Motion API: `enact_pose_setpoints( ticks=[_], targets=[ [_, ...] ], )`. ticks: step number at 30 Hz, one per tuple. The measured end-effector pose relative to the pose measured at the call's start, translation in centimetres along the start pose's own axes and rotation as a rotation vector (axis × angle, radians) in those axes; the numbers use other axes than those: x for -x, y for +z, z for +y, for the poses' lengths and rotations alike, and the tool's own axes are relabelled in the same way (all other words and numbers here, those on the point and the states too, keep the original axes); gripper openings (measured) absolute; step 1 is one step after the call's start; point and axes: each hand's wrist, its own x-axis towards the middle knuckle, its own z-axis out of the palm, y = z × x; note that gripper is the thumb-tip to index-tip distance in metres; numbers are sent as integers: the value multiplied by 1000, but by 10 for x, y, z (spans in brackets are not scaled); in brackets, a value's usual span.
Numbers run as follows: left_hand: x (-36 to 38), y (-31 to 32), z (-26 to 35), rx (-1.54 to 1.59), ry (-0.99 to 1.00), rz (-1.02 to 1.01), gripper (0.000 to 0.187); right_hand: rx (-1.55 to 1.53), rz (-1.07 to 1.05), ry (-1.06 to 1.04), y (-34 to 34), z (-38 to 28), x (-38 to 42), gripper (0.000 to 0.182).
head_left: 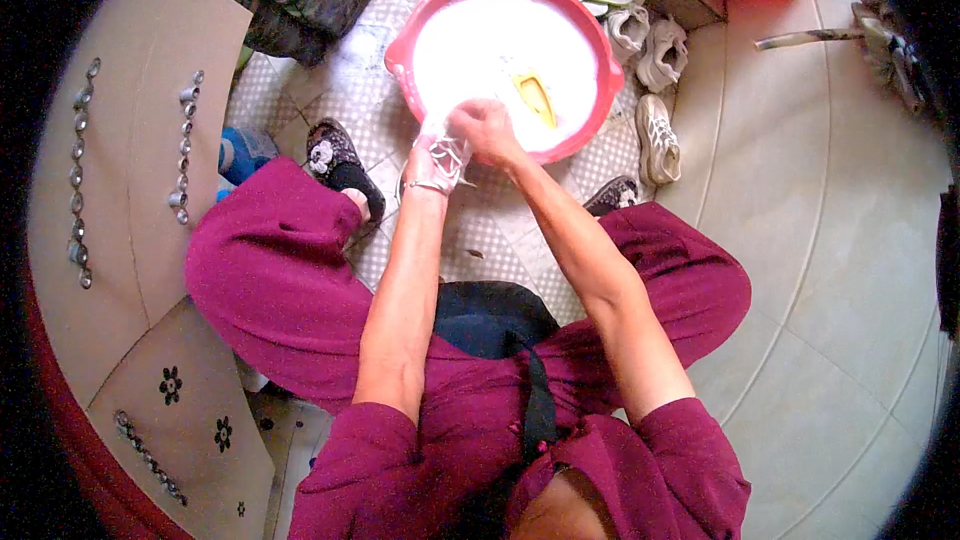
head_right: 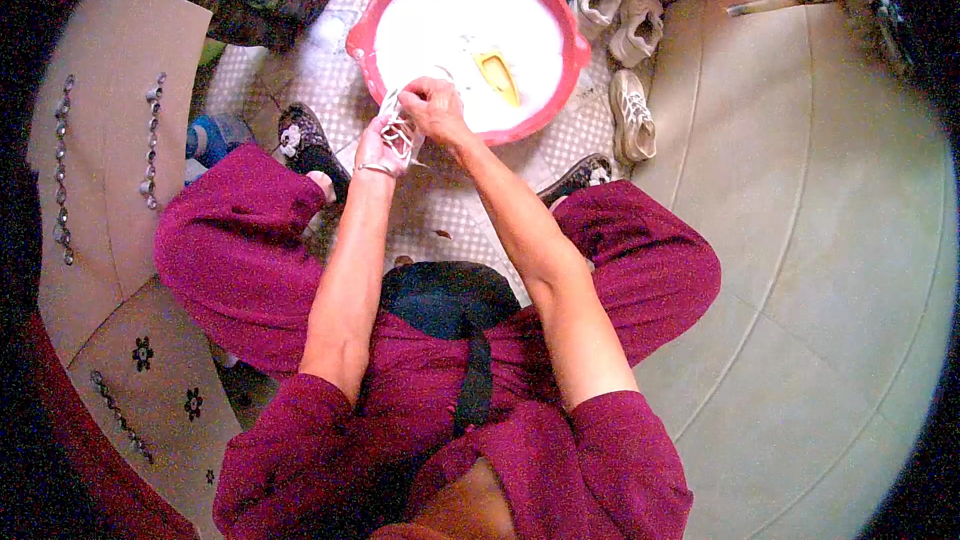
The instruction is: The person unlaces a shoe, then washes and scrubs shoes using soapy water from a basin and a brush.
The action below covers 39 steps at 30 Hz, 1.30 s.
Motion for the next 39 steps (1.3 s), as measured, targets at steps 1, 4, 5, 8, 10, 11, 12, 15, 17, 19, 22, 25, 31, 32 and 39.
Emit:
enact_pose_setpoints(
  ticks=[1,4,5,8,10,11,12,15,17,19,22,25,31,32,39],
  targets=[
    [2,2,0,2,-13,11,33,0,0,0,-1,1,0,23],
    [6,5,1,25,-18,17,33,-4,-33,11,-6,-6,0,22],
    [6,6,1,23,-18,17,33,-19,-68,-19,-9,-10,1,22],
    [5,3,2,-20,-3,-8,34,-124,-72,-21,-22,-1,-7,22],
    [-2,-4,2,-32,-28,-115,41,-125,-47,23,-37,2,-10,20],
    [-5,-7,1,-36,-33,-119,41,-124,-40,23,-40,4,-9,20],
    [-3,-7,1,-24,-41,-115,42,-122,-74,17,-41,7,-7,19],
    [-1,-7,7,4,-53,-186,44,-124,-143,20,-37,15,-3,17],
    [7,-10,12,28,-130,-255,52,-42,-84,-53,-32,17,-2,16],
    [10,-8,11,-37,-94,-247,59,-34,-55,-55,-28,20,-2,15],
    [6,-12,7,-157,1,-219,57,-74,-3,-95,-29,19,2,15],
    [-1,-22,8,-117,-32,-157,45,10,-57,-92,-27,13,22,16],
    [-2,-24,9,-110,-25,-170,26,55,-2,-231,-14,15,47,15],
    [-8,-29,10,-96,-32,-172,25,61,14,-277,-13,10,49,12],
    [-9,-28,12,-63,-95,-219,24,193,54,-171,-9,19,44,16]
  ],
)
